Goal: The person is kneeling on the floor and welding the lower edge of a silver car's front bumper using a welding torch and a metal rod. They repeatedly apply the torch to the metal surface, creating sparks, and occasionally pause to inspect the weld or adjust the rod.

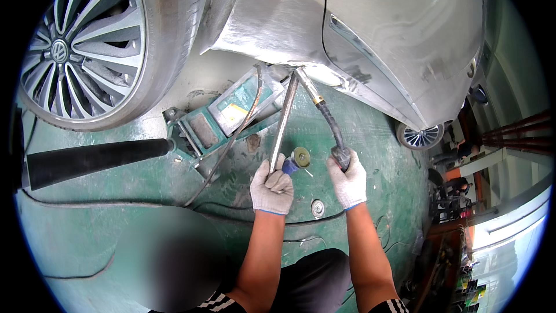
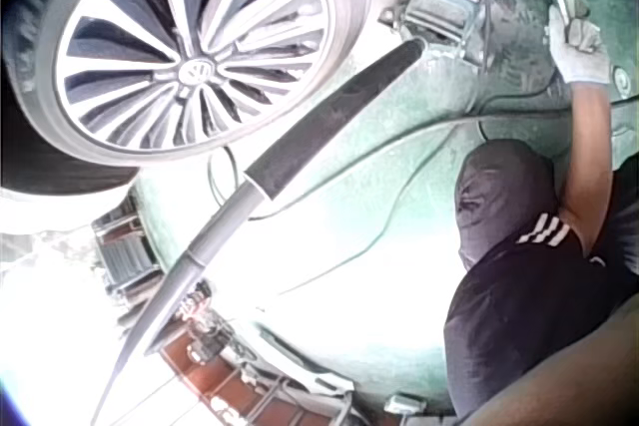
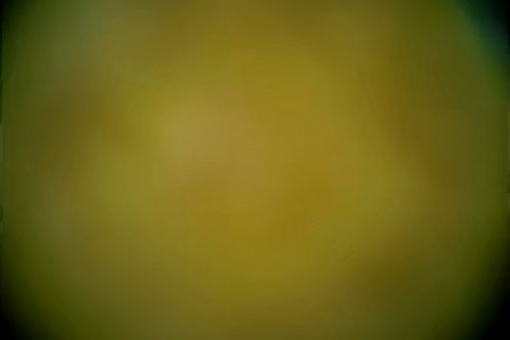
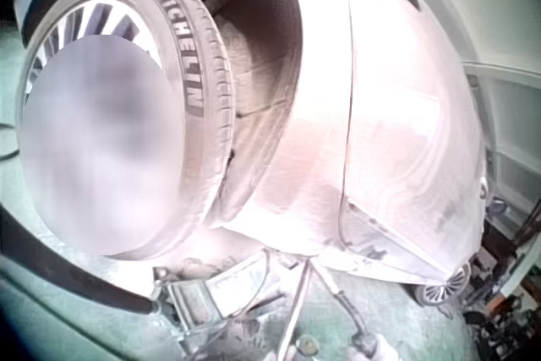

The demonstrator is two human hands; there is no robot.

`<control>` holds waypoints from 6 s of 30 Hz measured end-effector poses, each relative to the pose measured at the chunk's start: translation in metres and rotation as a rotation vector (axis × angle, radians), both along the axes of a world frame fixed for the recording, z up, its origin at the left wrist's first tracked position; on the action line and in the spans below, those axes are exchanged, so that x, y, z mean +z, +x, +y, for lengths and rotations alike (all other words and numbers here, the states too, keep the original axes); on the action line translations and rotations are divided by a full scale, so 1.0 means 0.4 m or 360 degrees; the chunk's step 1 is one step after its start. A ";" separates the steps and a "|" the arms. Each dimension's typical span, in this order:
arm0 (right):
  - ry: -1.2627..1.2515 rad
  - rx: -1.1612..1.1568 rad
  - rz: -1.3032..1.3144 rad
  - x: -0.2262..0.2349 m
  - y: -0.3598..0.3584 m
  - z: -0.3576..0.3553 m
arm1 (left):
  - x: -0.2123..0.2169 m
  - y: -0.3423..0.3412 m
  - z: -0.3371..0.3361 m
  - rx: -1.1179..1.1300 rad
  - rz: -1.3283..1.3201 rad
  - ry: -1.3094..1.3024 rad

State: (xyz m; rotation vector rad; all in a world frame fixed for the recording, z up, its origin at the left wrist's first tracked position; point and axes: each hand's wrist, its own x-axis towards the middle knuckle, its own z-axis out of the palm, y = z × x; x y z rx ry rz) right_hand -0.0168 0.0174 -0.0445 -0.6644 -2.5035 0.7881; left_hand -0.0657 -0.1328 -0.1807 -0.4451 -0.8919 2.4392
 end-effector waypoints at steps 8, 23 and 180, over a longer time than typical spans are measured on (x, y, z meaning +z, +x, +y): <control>0.0236 0.0151 -0.0187 0.114 -0.019 -0.081 | -0.013 -0.040 -0.006 0.0018 0.0224 -0.0005; 0.0257 0.0191 -0.0175 0.054 0.004 -0.024 | -0.076 -0.057 -0.008 0.0092 0.0468 -0.0180; 0.0497 -0.0307 -0.0015 -0.099 -0.071 -0.197 | -0.086 -0.064 0.017 0.0021 0.0039 -0.0056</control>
